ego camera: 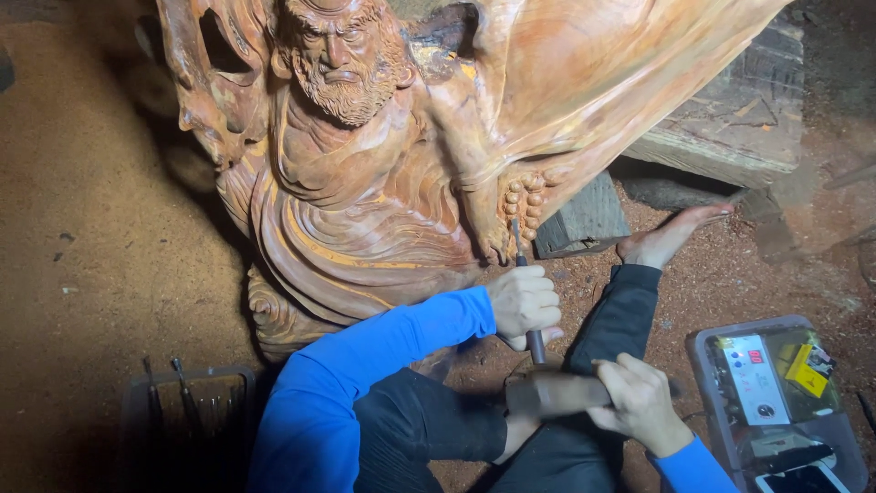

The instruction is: Carving intricate details into a large wooden sculpture using a chisel and mallet.

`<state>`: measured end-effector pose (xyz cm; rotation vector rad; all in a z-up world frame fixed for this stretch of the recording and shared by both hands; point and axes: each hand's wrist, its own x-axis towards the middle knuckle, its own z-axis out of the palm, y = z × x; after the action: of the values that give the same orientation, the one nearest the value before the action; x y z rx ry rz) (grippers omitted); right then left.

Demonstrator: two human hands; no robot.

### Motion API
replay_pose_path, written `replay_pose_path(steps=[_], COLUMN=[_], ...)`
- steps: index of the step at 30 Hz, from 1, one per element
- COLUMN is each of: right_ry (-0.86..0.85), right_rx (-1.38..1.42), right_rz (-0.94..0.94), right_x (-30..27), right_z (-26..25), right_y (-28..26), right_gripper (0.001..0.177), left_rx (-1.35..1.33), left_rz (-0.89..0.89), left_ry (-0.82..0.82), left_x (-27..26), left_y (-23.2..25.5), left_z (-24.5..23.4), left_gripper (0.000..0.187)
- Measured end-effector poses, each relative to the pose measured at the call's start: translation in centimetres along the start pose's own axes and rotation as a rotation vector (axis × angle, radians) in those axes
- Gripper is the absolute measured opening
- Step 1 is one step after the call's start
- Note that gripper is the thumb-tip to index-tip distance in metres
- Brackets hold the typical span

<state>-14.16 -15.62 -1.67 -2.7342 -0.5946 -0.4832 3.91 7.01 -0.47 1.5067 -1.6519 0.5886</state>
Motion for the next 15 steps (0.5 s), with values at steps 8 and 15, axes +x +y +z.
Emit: replay_pose_path(steps=[8, 15], right_ry=[0.219, 1.032], right_rx=[0.23, 1.076], right_rz=[0.218, 1.018], right_x=[-5.5, 15.5], right_z=[1.9, 10.7], right_y=[-2.0, 21.6], right_gripper=[0.038, 0.137], left_rx=[0.073, 0.097], left_rz=[-0.095, 0.005], left_ry=[-0.178, -0.275], left_x=[0.3, 0.8], left_y=[-0.6, 0.8], left_z=[2.2, 6.4], left_gripper=[0.019, 0.029])
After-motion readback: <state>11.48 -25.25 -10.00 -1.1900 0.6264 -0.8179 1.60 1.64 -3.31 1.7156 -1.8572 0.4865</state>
